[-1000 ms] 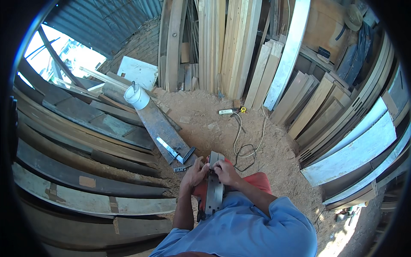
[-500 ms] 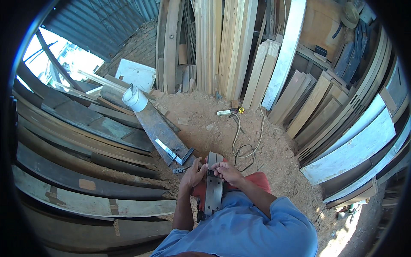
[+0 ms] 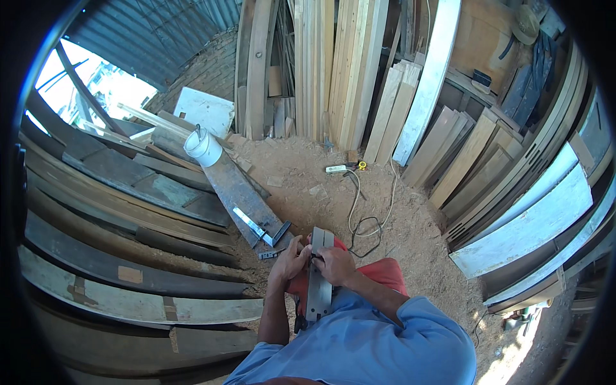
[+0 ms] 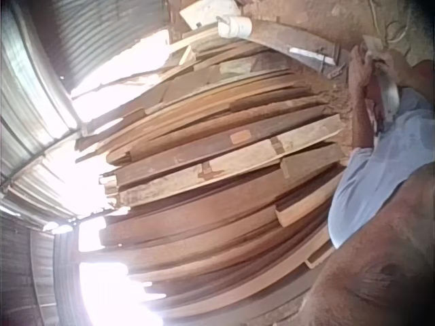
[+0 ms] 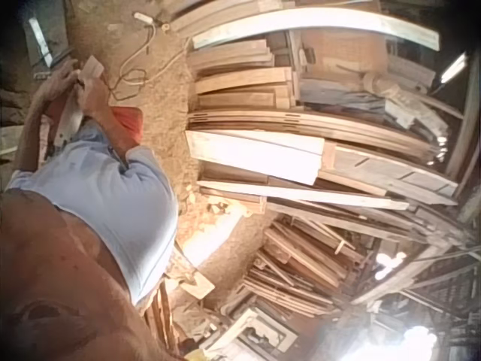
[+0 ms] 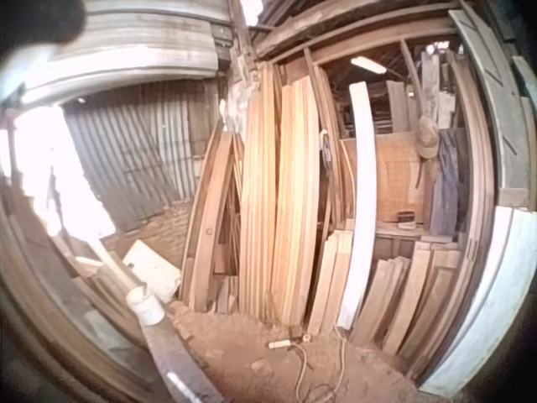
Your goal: The person disassembles and adjusts components of a red electric planer, handling small screws, a metal blade, and an adjustment bracket by hand.
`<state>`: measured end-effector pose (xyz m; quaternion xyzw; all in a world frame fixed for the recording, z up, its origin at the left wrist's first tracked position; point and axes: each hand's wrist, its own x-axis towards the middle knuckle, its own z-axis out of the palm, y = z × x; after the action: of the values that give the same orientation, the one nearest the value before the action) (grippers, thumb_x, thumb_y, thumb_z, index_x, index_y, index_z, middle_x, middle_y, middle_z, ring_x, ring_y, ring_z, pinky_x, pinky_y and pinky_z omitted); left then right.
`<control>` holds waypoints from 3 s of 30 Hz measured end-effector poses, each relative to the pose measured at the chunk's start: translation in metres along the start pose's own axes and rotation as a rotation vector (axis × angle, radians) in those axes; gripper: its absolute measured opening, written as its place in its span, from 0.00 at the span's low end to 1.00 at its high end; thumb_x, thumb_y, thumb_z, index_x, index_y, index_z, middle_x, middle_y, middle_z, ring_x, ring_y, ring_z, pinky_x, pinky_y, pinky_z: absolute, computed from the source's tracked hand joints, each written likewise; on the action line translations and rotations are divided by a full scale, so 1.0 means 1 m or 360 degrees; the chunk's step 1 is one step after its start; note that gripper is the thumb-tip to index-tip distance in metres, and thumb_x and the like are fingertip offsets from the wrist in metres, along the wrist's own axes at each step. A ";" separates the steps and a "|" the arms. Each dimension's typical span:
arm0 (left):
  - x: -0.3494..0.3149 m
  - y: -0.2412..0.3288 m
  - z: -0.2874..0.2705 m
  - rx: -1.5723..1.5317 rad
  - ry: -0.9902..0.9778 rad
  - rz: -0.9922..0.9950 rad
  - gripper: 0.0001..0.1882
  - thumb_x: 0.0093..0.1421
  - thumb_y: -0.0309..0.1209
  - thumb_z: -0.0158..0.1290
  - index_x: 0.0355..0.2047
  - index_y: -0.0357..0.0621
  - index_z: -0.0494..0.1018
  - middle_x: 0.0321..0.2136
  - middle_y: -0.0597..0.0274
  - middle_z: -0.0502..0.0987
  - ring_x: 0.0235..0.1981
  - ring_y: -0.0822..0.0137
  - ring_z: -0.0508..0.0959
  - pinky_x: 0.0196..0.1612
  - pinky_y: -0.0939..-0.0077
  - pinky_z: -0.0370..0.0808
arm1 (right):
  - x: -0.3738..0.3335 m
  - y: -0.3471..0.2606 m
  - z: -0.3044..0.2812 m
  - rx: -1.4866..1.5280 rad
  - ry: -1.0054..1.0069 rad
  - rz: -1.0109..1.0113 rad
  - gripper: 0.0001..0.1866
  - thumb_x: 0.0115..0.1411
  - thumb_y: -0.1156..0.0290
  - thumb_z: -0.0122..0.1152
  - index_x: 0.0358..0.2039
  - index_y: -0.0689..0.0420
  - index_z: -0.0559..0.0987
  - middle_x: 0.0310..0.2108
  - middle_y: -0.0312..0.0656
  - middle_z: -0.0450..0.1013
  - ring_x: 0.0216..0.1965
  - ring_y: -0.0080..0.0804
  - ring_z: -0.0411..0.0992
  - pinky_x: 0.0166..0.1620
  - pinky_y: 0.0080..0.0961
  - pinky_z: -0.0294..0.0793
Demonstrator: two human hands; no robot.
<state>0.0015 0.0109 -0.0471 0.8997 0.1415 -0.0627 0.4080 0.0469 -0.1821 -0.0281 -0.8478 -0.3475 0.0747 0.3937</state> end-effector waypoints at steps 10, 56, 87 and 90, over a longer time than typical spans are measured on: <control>-0.008 0.031 -0.017 -0.0085 -0.0173 -0.0163 0.43 0.66 0.58 0.47 0.68 0.36 0.55 0.61 0.35 0.68 0.60 0.39 0.71 0.62 0.53 0.68 | 0.001 0.014 0.003 0.0093 -0.0068 -0.0056 0.11 0.61 0.64 0.60 0.37 0.60 0.76 0.31 0.53 0.77 0.36 0.55 0.77 0.40 0.48 0.74; -0.007 0.027 -0.008 -0.0234 0.0038 -0.0107 0.40 0.66 0.52 0.51 0.65 0.31 0.59 0.51 0.33 0.76 0.48 0.45 0.81 0.53 0.57 0.75 | 0.015 0.010 -0.012 0.0090 -0.0278 -0.0074 0.13 0.62 0.62 0.59 0.41 0.58 0.75 0.34 0.51 0.78 0.39 0.54 0.77 0.43 0.47 0.74; -0.007 0.022 -0.007 -0.0233 0.0016 -0.0139 0.39 0.66 0.53 0.51 0.66 0.34 0.60 0.54 0.35 0.74 0.51 0.44 0.80 0.56 0.57 0.73 | 0.020 -0.002 -0.020 -0.0037 -0.0550 0.0329 0.13 0.61 0.63 0.61 0.39 0.59 0.76 0.36 0.51 0.78 0.42 0.52 0.77 0.46 0.45 0.74; -0.003 0.021 -0.004 -0.0190 0.0052 -0.0061 0.40 0.66 0.53 0.51 0.65 0.33 0.60 0.54 0.35 0.74 0.51 0.44 0.80 0.56 0.57 0.73 | 0.010 0.010 -0.010 -0.0041 -0.0254 0.0033 0.13 0.61 0.62 0.60 0.38 0.59 0.76 0.34 0.51 0.78 0.40 0.52 0.77 0.44 0.46 0.74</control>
<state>0.0053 0.0005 -0.0292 0.8718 0.1689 -0.0473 0.4574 0.0632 -0.1864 -0.0269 -0.8476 -0.3699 0.1415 0.3531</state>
